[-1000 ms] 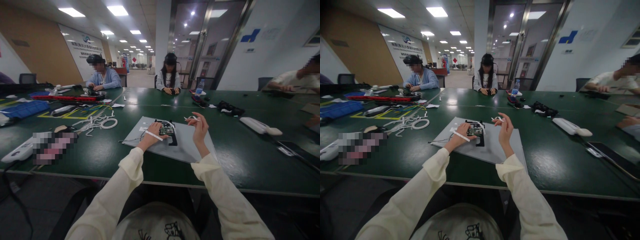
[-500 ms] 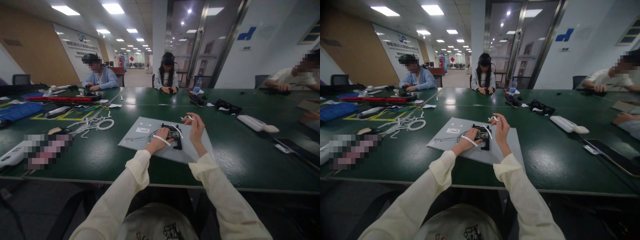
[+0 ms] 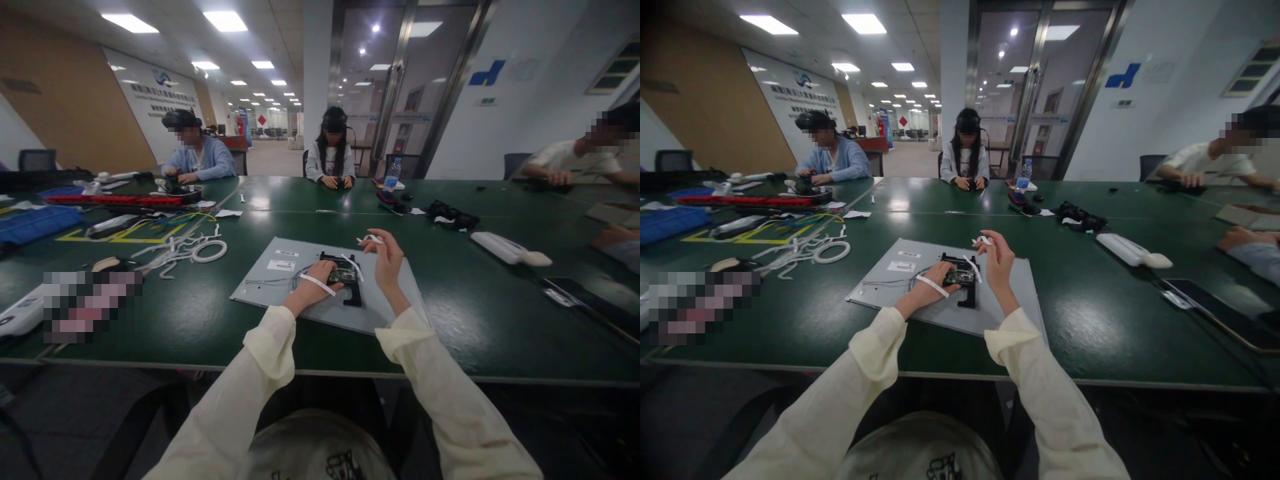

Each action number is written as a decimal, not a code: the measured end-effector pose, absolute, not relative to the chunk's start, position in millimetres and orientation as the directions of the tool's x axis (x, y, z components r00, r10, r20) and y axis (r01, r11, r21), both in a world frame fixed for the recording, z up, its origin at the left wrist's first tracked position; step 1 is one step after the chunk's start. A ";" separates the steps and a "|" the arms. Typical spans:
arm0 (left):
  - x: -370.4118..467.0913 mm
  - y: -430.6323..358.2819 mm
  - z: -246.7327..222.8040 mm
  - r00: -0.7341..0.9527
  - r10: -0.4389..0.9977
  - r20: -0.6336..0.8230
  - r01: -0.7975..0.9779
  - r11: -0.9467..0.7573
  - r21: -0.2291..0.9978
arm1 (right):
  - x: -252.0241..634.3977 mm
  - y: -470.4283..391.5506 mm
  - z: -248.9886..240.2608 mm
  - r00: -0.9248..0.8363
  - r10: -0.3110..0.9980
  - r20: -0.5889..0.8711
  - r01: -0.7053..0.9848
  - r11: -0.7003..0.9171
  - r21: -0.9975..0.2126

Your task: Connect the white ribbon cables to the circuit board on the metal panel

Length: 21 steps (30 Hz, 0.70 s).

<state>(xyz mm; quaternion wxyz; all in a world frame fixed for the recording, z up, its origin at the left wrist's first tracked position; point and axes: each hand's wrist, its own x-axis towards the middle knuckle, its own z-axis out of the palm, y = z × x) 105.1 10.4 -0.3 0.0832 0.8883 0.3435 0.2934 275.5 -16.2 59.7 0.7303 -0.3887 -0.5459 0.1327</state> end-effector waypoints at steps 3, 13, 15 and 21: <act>103.0 12.5 -0.1 0.595 0.664 0.453 0.553 -0.747 0.368 | 275.1 -15.9 59.4 0.391 0.606 0.693 0.225 0.668 -0.710; 100.1 -20.9 12.8 0.657 0.586 0.474 0.615 -0.780 0.112 | 276.5 -11.9 59.1 0.463 0.584 0.667 0.091 0.717 -0.691; 100.5 -29.4 15.5 0.727 0.526 0.441 0.546 -0.832 0.092 | 277.3 -11.1 59.6 0.471 0.589 0.657 0.076 0.715 -0.695; 100.6 -37.5 14.5 0.761 0.522 0.385 0.520 -0.846 0.119 | 279.2 -8.0 58.2 0.462 0.609 0.645 0.083 0.694 -0.715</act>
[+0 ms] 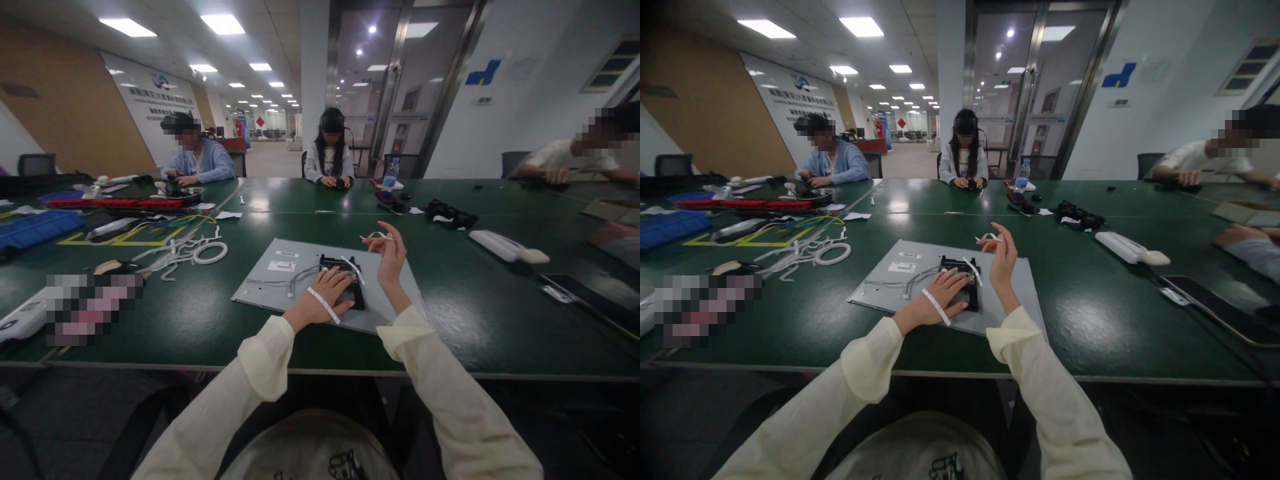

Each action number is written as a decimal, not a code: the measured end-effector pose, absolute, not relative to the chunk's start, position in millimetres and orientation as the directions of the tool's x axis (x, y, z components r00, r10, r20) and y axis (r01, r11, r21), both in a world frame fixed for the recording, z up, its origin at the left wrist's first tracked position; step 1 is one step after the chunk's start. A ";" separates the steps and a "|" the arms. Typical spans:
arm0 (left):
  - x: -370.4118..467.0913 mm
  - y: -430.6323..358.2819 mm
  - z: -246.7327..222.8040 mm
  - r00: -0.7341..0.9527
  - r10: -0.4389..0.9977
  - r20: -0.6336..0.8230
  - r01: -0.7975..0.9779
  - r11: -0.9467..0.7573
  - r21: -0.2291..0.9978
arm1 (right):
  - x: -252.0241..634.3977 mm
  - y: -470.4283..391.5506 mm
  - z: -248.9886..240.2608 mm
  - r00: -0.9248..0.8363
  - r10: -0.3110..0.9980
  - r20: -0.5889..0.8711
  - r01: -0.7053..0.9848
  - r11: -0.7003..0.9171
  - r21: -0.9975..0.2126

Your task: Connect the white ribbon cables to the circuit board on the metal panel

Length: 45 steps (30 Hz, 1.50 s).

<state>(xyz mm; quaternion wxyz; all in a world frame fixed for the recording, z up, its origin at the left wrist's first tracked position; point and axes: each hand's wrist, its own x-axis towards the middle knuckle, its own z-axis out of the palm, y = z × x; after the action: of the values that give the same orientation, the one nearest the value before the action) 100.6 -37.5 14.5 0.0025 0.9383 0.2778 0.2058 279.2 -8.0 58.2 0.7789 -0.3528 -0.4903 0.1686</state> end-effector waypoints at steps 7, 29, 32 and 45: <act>106.3 -36.3 8.4 0.697 0.594 0.402 0.592 -0.793 0.145 | 278.8 -3.6 52.1 0.441 0.622 0.647 0.149 0.660 -0.736; 114.1 -52.2 7.2 0.663 0.637 0.392 0.616 -0.763 0.198 | 383.6 -64.4 39.9 0.041 0.822 0.567 0.649 0.410 -0.641; 114.6 -51.8 7.2 0.661 0.641 0.390 0.619 -0.760 0.199 | 406.7 -83.6 20.8 0.154 0.826 0.542 0.618 0.347 -0.705; 113.5 -53.2 9.2 0.672 0.629 0.391 0.605 -0.771 0.201 | 396.7 -81.2 9.7 0.347 0.823 0.450 0.471 0.262 -0.842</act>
<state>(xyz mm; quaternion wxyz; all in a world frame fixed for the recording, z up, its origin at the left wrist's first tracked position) 113.5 -53.2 9.2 0.0271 0.9139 0.3375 0.2240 396.7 -81.2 9.7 0.5728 -0.5879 -0.5503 0.1532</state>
